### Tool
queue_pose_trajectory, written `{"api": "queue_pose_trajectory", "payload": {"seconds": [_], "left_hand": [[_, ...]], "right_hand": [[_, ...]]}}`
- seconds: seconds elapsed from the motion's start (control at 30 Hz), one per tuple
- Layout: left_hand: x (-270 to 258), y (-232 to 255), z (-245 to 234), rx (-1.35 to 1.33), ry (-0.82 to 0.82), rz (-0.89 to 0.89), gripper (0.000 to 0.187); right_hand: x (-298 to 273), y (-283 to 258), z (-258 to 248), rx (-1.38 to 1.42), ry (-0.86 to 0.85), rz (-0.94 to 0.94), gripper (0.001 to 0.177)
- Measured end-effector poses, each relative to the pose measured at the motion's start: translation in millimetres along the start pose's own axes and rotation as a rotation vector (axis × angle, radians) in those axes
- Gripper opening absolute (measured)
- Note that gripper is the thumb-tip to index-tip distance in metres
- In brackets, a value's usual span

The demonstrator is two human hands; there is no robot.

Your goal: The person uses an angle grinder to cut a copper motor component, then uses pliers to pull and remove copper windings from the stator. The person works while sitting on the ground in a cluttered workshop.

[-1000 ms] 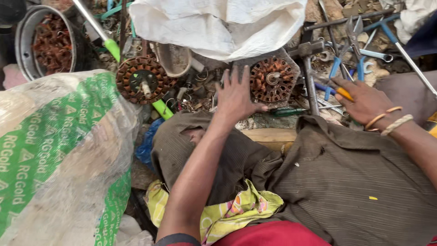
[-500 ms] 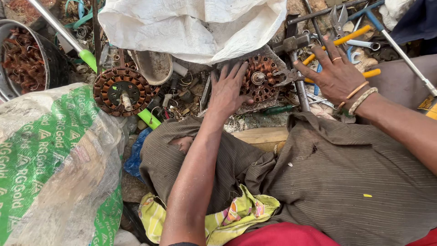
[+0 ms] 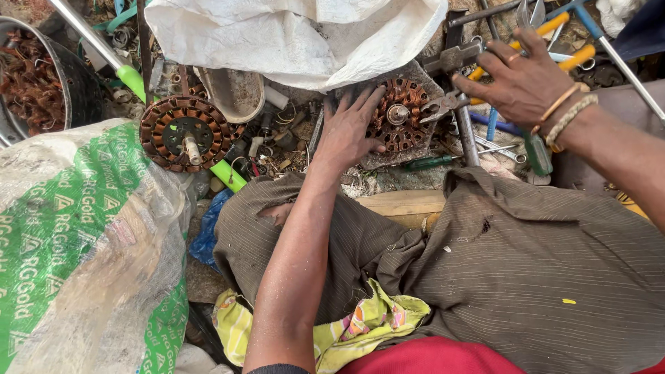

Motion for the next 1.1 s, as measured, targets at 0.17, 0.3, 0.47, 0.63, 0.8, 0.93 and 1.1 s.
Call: {"api": "queue_pose_trajectory", "payload": {"seconds": [0.17,0.3,0.47,0.63,0.8,0.93,1.1], "left_hand": [[0,-1,1,0.010,0.012,0.011,0.119],[5,0,4,0.016,0.007,-0.005,0.119],[-6,-2,6,0.052,0.140,0.102,0.118],[1,-1,3,0.055,0.063,0.041,0.116],[-7,3,-3,0.067,0.073,0.053,0.115],[-23,14,-14,-0.017,0.230,-0.009,0.085],[-59,48,14,-0.501,0.374,0.090,0.056]], "right_hand": [[3,-7,-7,-0.033,0.114,0.025,0.045],[-16,-23,-2,0.232,-0.069,0.092,0.037],[-23,-56,24,0.832,-0.792,0.229,0.041],[-24,-44,8,0.839,-0.568,0.266,0.027],[-56,-32,-13,0.409,-0.238,0.060,0.033],[-75,-33,-33,0.788,-0.513,0.311,0.026],[-68,-78,-79,1.150,-0.461,0.275,0.037]]}}
Point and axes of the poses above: each hand's wrist, its own x-axis towards the middle knuckle, its own z-axis out of the palm, y = z × x, the point moved 4 cm from there along x, towards the middle knuckle, and after that the axes turned 3 degrees about z, right-handed, at the moved point
